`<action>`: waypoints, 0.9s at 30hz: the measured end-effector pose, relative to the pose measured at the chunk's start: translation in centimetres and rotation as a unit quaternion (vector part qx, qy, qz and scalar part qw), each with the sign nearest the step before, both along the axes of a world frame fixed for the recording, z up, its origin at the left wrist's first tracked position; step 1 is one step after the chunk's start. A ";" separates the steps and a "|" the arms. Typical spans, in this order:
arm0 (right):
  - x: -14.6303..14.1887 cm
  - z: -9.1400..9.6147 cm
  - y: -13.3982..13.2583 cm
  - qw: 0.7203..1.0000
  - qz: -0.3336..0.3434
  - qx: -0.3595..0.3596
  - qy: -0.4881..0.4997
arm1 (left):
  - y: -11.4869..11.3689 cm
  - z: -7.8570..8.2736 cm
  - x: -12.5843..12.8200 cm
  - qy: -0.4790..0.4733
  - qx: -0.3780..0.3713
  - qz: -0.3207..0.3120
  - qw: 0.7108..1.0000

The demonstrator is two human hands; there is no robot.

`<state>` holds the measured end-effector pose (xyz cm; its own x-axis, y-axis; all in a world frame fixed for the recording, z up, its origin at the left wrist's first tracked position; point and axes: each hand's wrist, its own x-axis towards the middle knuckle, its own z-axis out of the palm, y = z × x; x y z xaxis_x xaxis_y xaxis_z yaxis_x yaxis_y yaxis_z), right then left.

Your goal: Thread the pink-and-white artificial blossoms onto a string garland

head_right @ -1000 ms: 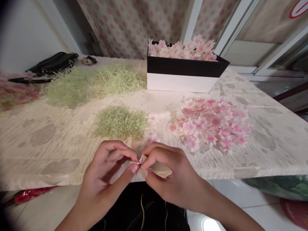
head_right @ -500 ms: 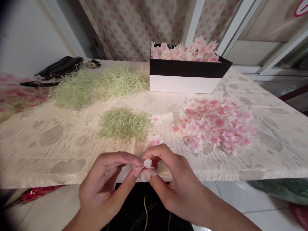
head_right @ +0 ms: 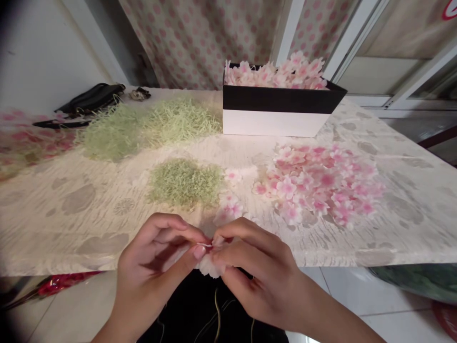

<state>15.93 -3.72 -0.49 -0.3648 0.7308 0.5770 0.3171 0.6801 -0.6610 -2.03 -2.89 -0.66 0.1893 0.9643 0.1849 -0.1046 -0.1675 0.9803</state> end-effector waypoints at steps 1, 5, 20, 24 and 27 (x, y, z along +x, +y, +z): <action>0.0 0.0 0.0 1.000 0.004 -0.006 0.001 | 0.0 0.0 0.0 0.001 -0.001 0.005 1.000; 0.0 0.1 0.1 0.999 -0.007 -0.036 -0.003 | 0.0 0.1 0.1 0.012 0.000 0.014 1.000; 0.2 0.3 0.3 0.995 0.008 -0.081 -0.052 | 0.1 -0.2 0.0 0.020 0.016 -0.022 0.999; 0.3 0.5 0.2 0.994 0.011 -0.086 -0.067 | 0.2 -0.1 0.1 0.024 0.009 -0.026 0.999; 0.4 0.2 0.1 0.995 0.000 -0.075 -0.069 | 0.2 -0.2 0.1 0.050 0.024 -0.015 0.998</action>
<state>16.30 -3.60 -0.27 -0.4326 0.8051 0.4057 0.4117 0.5768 -0.7056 -1.90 -2.69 -0.85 0.2376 0.9486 0.2092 -0.0132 -0.2122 0.9771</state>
